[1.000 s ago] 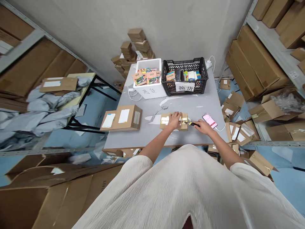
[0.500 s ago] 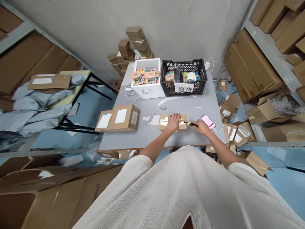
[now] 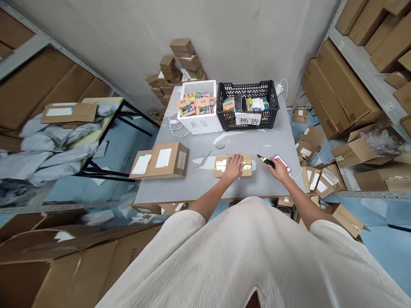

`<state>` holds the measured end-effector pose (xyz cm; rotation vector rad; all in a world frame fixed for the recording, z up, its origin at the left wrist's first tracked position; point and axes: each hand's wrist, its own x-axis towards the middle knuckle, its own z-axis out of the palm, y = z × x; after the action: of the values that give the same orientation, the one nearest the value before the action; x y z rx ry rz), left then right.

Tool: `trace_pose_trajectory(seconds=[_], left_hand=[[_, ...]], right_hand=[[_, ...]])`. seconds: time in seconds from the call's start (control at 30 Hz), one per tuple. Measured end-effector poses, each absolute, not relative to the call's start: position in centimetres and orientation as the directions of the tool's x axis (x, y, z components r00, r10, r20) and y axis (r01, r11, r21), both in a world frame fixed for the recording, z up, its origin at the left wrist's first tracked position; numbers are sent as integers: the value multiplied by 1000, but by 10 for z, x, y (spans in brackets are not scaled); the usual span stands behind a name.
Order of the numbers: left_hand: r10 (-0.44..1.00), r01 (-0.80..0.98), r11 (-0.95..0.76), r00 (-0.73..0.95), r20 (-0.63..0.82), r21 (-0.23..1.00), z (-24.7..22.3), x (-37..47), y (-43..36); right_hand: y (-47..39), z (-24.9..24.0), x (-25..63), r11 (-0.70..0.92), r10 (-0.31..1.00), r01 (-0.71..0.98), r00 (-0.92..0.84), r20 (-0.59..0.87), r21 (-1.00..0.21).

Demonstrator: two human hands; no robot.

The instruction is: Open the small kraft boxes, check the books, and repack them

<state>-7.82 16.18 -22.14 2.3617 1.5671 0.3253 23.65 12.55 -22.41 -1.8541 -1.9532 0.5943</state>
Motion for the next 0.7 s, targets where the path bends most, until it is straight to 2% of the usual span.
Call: trace_pose_trajectory(seconds=[0.2,0.37,0.5,0.7], left_hand=[[916,850,-372,402,-1,373,-212,-92,151],[968,901,-228,251,-15,370,-211,-127,120],[986,922,-140,165,-38,362,-218,-149,95],[980,926,-153,187,-67,344,-226,-154,86]], right_hand=[[144,-224,211,97,990,789,-139,-22,-607],[180,-221,164,223,957,722,-290,7,-655],[208,-218,125,307,916,730,-400,-18,-611],[217,-221,99,339,883,759,-460,-90,-556]])
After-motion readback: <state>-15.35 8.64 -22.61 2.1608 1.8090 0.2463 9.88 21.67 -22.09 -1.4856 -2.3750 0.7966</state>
